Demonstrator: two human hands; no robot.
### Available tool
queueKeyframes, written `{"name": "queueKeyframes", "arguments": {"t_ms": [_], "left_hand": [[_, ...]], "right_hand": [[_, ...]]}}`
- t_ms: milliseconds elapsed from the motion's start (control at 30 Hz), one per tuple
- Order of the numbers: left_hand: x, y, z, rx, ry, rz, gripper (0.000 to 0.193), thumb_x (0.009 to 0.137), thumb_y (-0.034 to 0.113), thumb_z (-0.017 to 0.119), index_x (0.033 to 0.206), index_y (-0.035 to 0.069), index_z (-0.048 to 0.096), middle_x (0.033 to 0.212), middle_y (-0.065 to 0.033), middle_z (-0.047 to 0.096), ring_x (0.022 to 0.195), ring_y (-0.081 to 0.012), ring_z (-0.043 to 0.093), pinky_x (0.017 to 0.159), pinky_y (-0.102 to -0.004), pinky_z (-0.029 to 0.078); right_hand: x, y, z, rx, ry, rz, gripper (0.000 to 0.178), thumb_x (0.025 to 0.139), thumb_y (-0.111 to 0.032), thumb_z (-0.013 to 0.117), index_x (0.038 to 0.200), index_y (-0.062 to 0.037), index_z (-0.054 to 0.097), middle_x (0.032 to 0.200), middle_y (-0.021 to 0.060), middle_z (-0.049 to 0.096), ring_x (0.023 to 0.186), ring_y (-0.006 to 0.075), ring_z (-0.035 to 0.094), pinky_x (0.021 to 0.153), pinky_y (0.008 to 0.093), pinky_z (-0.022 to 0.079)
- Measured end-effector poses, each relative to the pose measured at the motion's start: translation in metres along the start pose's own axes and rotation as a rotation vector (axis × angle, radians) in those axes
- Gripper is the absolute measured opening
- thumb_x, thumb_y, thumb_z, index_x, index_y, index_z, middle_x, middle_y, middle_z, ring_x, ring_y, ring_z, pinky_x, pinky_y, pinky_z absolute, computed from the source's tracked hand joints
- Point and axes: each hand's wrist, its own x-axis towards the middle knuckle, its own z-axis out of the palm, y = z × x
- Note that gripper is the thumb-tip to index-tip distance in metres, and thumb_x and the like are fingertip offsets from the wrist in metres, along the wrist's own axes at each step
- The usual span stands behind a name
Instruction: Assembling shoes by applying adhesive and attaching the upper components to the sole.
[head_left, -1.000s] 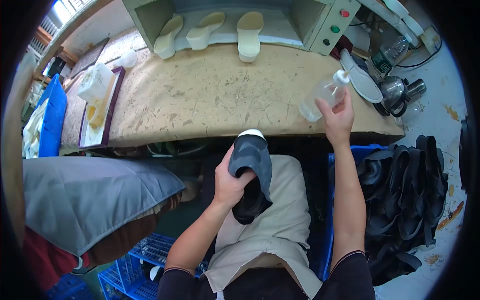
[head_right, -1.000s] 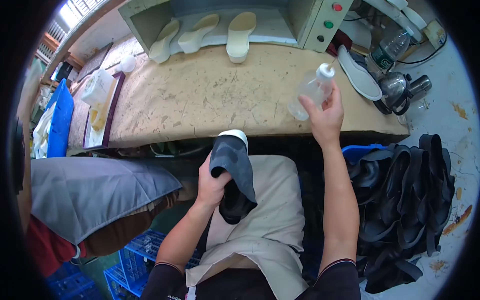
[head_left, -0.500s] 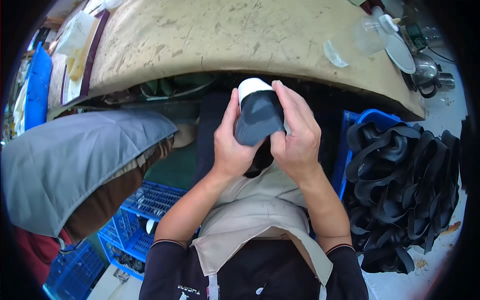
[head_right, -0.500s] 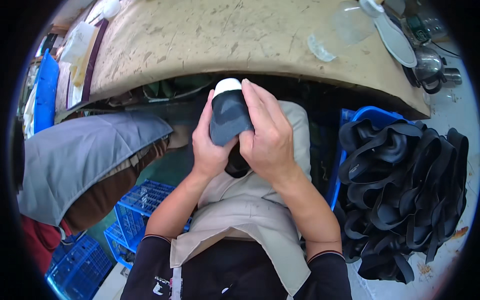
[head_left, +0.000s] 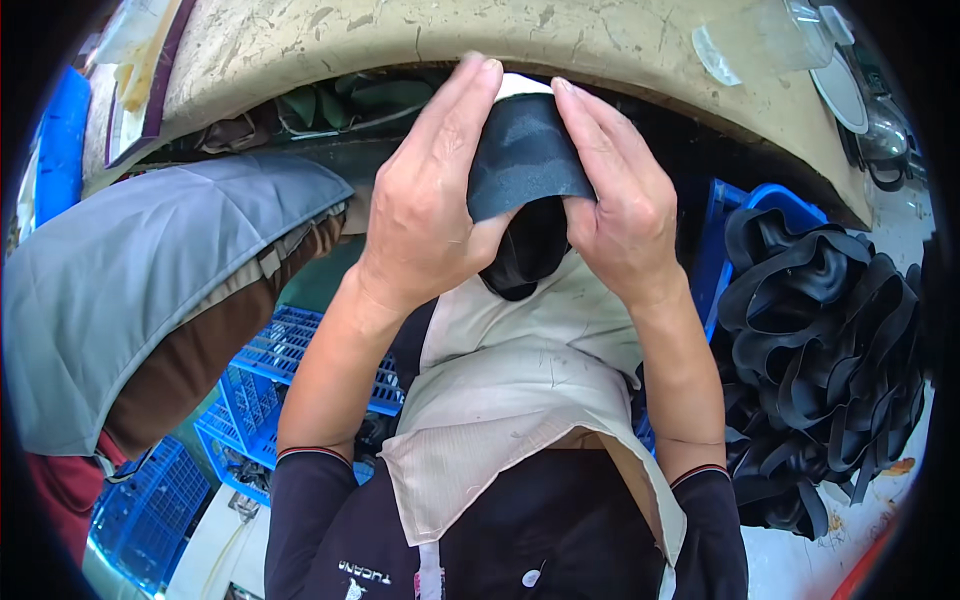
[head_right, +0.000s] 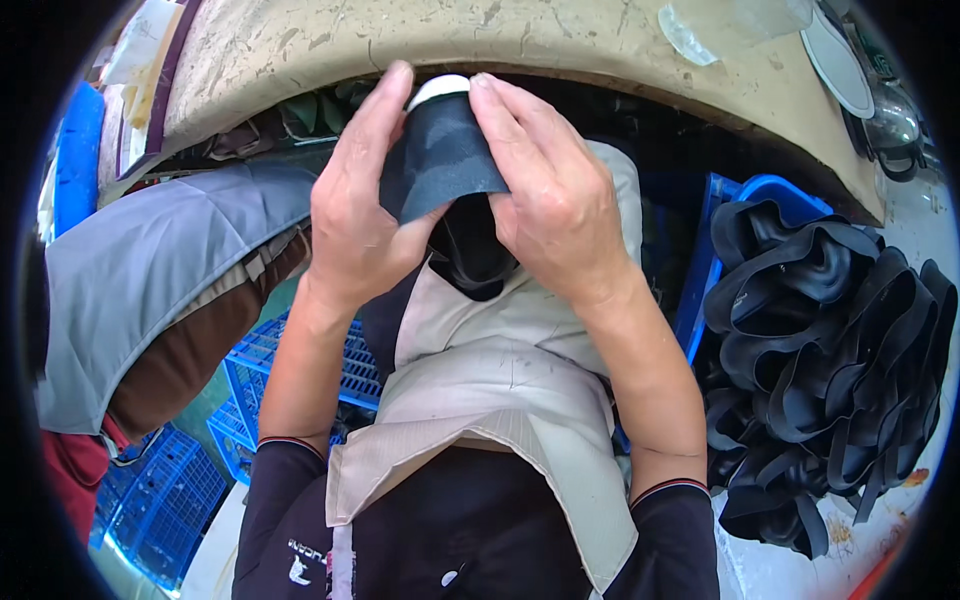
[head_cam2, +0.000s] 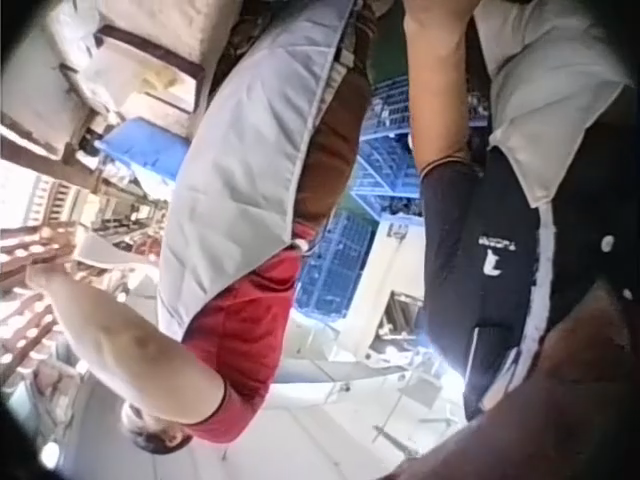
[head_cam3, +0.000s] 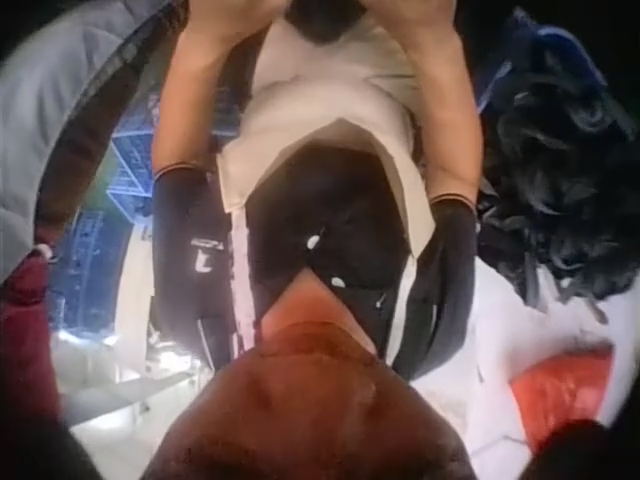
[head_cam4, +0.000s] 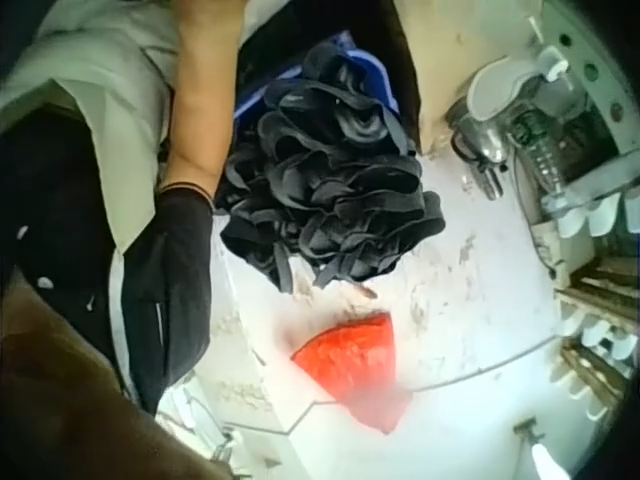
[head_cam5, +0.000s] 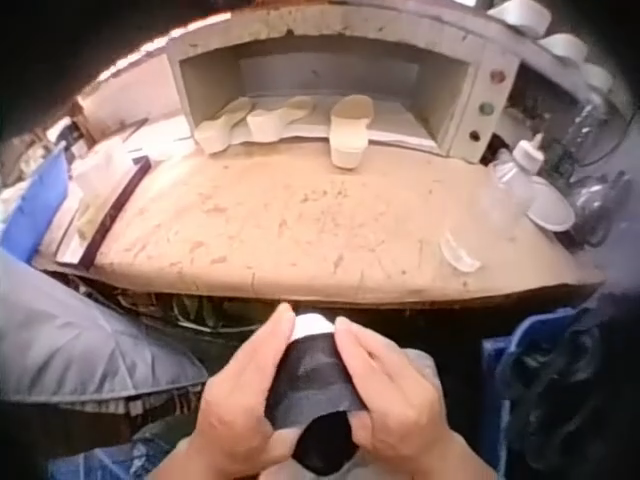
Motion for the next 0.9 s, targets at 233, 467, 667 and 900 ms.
{"name": "queueKeyframes", "arguments": {"t_ms": [233,467,667,900], "left_hand": [[-0.027,-0.005,-0.017,0.029,-0.159,0.134,0.062,0.071,-0.006,0.077,0.131,-0.004,0.064,0.131,-0.0167,0.068,0.113,-0.0285,0.070,0.097,-0.0319,0.055],[-0.024,-0.038,0.002,0.035,-0.114,0.115,0.053,0.076,-0.005,0.076,0.127,-0.004,0.067,0.127,-0.0161,0.070,0.107,-0.0262,0.072,0.093,-0.0298,0.057],[-0.036,-0.041,0.033,-0.089,0.052,0.122,0.040,0.083,-0.002,0.074,0.123,-0.006,0.069,0.121,-0.0166,0.073,0.102,-0.0238,0.074,0.092,-0.0283,0.056],[-0.047,0.007,0.051,-0.451,0.301,-0.116,0.028,0.079,-0.002,0.078,0.106,-0.005,0.074,0.110,-0.0168,0.076,0.100,-0.0237,0.075,0.085,-0.0291,0.059]], "right_hand": [[-0.026,-0.005,-0.009,0.071,-0.112,0.004,0.058,0.068,0.017,0.061,0.123,0.0027,0.070,0.119,0.0154,0.071,0.101,0.0272,0.071,0.091,0.0301,0.056],[-0.025,0.023,0.008,0.061,-0.084,-0.006,0.047,0.074,0.012,0.069,0.120,0.0012,0.073,0.112,0.0137,0.074,0.094,0.0239,0.071,0.084,0.0276,0.057],[-0.043,0.039,0.022,-0.034,0.124,-0.166,0.037,0.076,-0.002,0.080,0.113,-0.0020,0.076,0.100,0.0110,0.072,0.077,0.0189,0.065,0.068,0.0264,0.052],[-0.050,-0.003,-0.022,-0.021,0.060,0.082,0.027,0.081,-0.004,0.080,0.108,-0.0006,0.078,0.085,0.0076,0.067,0.066,0.0135,0.053,0.058,0.0228,0.043]]}}
